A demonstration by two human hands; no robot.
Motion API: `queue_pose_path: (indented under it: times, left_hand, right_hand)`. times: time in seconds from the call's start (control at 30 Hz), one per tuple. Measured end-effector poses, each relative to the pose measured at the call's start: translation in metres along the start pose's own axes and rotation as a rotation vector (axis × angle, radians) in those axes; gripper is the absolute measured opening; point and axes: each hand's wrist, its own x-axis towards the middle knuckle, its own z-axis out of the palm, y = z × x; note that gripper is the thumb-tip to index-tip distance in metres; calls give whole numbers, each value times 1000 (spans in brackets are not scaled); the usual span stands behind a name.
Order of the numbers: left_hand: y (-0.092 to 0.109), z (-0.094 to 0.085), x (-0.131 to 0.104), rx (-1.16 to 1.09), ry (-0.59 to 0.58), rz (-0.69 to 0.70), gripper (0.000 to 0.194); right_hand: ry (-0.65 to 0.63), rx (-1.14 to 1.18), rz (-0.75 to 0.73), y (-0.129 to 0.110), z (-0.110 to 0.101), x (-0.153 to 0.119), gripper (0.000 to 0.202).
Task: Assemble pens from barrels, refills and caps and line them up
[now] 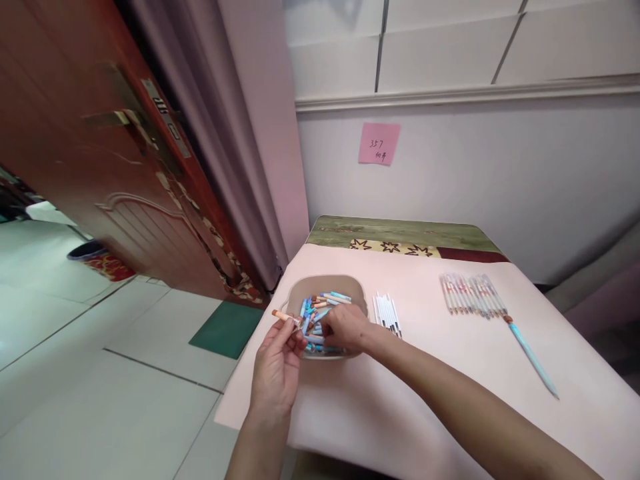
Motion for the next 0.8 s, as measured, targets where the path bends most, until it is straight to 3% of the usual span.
queue_pose_path:
  times: [0.17,0.47,0.8]
  left_hand:
    - [2,-7,6,-2,-8,-41,8]
    - [18,-9,12,-24,-5,-19,6]
    - [22,-13,12,-69,-18,-13,4]
  right_hand:
    - [-17,-52,-15,-4,8,11,26]
    - [138,-130,161,21,-21,20,27]
    - [4,-111,-21,-25,20,29,32]
